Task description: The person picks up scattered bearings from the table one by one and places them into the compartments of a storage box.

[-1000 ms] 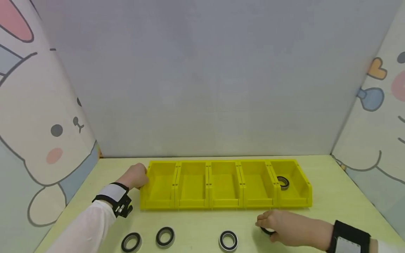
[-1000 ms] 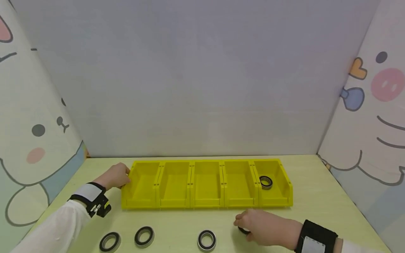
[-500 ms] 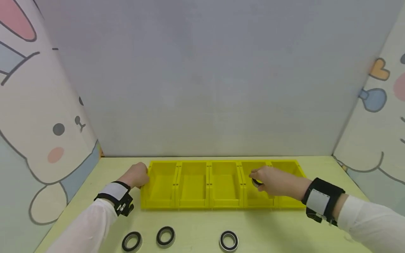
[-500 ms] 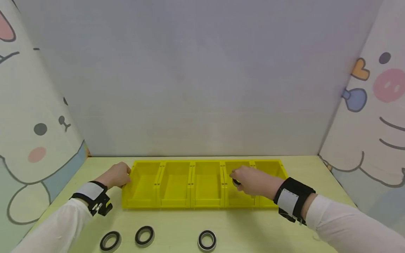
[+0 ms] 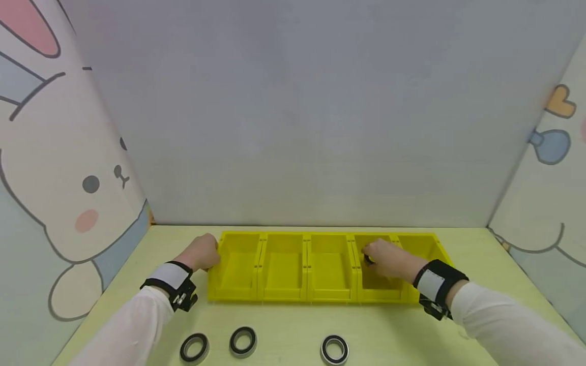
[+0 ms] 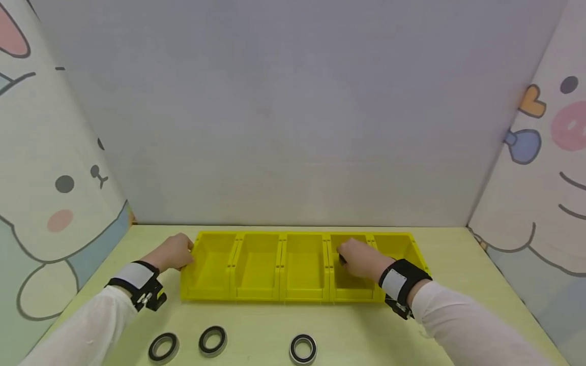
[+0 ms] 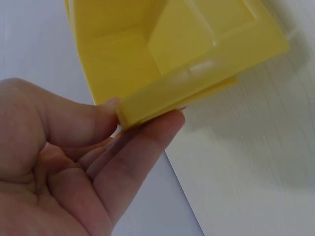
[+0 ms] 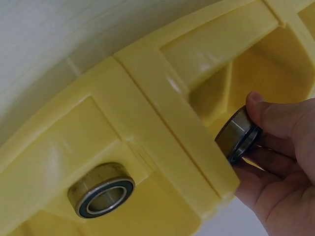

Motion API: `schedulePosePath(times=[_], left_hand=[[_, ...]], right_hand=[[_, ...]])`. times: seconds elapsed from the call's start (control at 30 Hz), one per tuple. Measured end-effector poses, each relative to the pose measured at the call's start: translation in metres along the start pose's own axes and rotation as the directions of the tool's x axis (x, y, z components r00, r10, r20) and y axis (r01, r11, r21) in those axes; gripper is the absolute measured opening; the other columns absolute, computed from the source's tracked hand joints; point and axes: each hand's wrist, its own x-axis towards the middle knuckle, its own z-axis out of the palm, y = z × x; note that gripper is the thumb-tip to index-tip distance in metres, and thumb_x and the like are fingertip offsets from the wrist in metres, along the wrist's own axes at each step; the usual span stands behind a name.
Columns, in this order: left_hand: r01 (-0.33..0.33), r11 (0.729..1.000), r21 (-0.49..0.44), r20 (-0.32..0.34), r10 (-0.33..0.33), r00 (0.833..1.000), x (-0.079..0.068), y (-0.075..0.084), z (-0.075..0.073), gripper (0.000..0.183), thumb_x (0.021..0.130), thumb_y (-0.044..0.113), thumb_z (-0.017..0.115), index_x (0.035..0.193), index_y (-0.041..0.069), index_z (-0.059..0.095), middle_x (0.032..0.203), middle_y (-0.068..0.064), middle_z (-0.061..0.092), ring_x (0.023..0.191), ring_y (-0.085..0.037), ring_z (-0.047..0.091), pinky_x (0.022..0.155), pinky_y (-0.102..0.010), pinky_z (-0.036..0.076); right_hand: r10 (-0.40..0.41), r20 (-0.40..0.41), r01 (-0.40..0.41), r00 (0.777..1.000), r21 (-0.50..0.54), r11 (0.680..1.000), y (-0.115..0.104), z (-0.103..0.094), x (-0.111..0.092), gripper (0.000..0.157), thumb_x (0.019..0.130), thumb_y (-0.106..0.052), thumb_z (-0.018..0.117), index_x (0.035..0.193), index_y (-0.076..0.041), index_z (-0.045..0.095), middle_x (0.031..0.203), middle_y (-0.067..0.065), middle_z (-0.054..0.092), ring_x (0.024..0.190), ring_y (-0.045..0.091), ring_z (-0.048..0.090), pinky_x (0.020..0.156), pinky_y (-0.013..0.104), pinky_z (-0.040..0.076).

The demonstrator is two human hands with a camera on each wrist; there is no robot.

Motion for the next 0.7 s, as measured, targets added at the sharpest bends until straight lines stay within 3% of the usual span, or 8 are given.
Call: schedulePosePath(times=[0.3,0.53,0.7], left_hand=[[0.002,1.0,0.006,-0.002,-0.002,1.0,0.001,-0.001,0.0,0.012,0.079,-0.004,0.05,0.069,0.003,0.05,0.065,-0.006,0.049,0.055,-0.016,0.052,0.051,-0.024,0.048],[0.035,0.999,0.002,0.021,-0.035,0.999,0.003,-0.002,-0.002,0.004,0.082,-0.002,0.052,0.082,-0.003,0.056,0.074,-0.01,0.054,0.062,-0.019,0.056,0.056,-0.028,0.053],[0.025,1.0,-0.005,0.027,-0.025,0.999,0.005,-0.004,-0.002,0.005,0.08,-0.003,0.051,0.077,-0.002,0.054,0.069,-0.01,0.052,0.058,-0.019,0.054,0.053,-0.025,0.05]], right_hand=[[-0.024,-0.035,0.026,0.999,0.047,0.999,0.008,0.027,0.004,0.008,0.082,-0.003,0.068,0.082,-0.006,0.06,0.068,-0.001,0.051,0.061,0.012,0.043,0.057,0.026,0.039],[0.038,-0.001,-0.038,0.999,0.085,0.996,0.0,0.029,0.004,0.01,0.08,-0.01,0.071,0.089,-0.008,0.068,0.082,0.001,0.067,0.069,0.009,0.055,0.07,0.03,0.053],[0.086,0.001,-0.086,0.996,0.086,0.993,0.0,0.035,0.006,0.011,0.079,-0.011,0.071,0.089,-0.009,0.07,0.084,0.0,0.069,0.071,0.008,0.057,0.073,0.03,0.054]])
